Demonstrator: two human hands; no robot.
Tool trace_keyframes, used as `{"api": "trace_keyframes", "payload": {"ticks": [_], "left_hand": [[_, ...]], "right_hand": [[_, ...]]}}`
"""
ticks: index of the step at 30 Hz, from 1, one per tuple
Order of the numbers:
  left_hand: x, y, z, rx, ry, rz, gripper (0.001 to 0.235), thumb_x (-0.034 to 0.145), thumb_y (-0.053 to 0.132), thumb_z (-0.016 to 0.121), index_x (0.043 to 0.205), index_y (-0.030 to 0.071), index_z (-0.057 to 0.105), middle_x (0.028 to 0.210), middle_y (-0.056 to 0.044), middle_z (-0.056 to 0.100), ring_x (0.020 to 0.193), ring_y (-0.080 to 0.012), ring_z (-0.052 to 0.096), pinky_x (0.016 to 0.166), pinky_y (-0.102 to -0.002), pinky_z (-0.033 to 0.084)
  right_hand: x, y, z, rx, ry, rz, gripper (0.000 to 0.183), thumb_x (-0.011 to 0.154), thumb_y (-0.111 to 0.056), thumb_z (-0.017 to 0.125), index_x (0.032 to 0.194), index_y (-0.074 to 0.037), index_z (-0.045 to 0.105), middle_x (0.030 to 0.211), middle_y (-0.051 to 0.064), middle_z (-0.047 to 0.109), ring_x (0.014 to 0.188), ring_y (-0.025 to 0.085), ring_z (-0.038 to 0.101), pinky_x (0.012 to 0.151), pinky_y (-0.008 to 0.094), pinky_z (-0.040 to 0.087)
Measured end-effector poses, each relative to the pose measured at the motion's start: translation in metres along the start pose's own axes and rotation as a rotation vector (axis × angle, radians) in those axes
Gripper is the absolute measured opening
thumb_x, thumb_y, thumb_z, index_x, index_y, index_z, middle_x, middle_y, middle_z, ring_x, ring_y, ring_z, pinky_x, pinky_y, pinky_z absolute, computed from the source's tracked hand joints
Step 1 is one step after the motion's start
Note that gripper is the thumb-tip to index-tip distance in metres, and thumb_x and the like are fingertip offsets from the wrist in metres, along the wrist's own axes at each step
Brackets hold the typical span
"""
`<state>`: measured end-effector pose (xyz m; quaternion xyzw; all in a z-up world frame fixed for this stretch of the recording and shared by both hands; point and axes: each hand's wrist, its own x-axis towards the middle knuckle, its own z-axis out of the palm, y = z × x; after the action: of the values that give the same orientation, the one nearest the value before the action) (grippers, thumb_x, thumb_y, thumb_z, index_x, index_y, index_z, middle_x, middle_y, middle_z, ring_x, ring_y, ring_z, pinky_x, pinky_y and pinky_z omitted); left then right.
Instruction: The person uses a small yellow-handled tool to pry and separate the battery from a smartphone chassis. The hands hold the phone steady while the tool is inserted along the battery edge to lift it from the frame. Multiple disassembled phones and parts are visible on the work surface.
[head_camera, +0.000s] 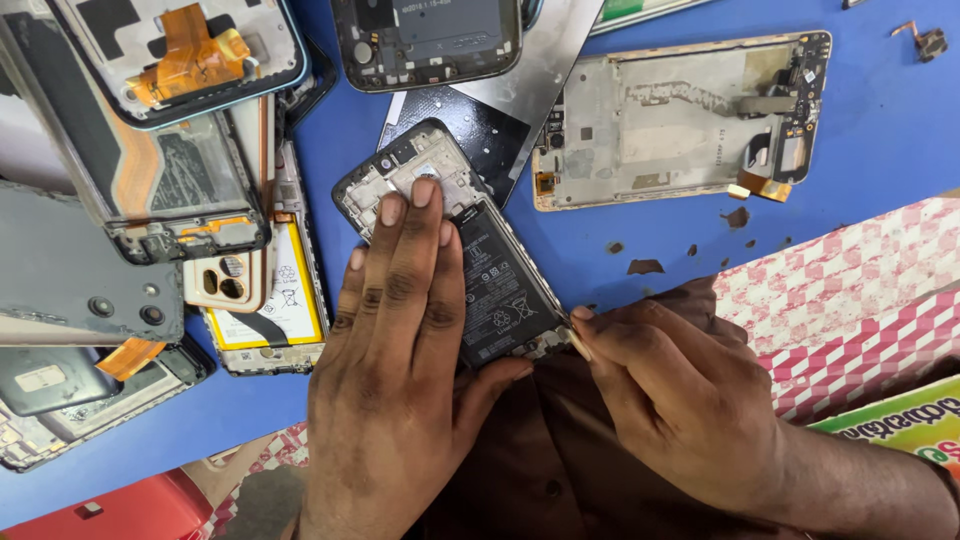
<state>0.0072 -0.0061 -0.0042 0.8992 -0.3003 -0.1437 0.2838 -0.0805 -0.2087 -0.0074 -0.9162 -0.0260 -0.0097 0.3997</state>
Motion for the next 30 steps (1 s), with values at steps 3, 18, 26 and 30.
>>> {"api": "trace_keyframes", "payload": {"ticks": [3,18,26,30], "left_hand": [[-0.001,-0.001,0.000,0.007,-0.006,0.003,0.097,0.078,0.045,0.082,0.150,-0.007,0.042,0.162,-0.023,0.034,0.152,-0.0428,0.036,0.118,-0.061,0.040],[-0.002,-0.003,0.001,-0.015,0.004,0.015,0.101,0.075,0.044,0.083,0.151,-0.006,0.039,0.162,-0.023,0.033,0.152,-0.0426,0.034,0.119,-0.060,0.039],[-0.005,-0.002,0.000,-0.028,0.015,0.009,0.100,0.074,0.043,0.083,0.150,-0.005,0.041,0.163,-0.021,0.033,0.151,-0.0414,0.036,0.117,-0.061,0.041],[-0.004,-0.002,0.001,-0.049,0.039,0.018,0.101,0.071,0.044,0.083,0.149,-0.006,0.042,0.162,-0.022,0.033,0.151,-0.0426,0.036,0.117,-0.061,0.041]], "right_hand": [[0.000,0.004,0.003,-0.017,0.002,-0.012,0.017,0.091,0.001,0.075,0.103,0.001,0.063,0.087,0.011,0.074,0.074,0.019,0.075,0.061,0.030,0.057],[-0.006,0.016,0.013,-0.028,0.062,-0.136,0.023,0.094,0.005,0.073,0.115,0.003,0.064,0.095,0.015,0.072,0.079,0.021,0.076,0.064,0.029,0.059],[0.010,-0.016,-0.025,-0.142,-0.222,0.108,0.020,0.089,-0.005,0.074,0.107,-0.002,0.067,0.083,0.009,0.073,0.061,0.020,0.072,0.049,0.030,0.056],[0.020,-0.025,-0.029,-0.136,-0.250,0.121,0.019,0.087,-0.006,0.073,0.105,-0.002,0.067,0.083,0.010,0.073,0.060,0.021,0.073,0.047,0.029,0.056]]}}
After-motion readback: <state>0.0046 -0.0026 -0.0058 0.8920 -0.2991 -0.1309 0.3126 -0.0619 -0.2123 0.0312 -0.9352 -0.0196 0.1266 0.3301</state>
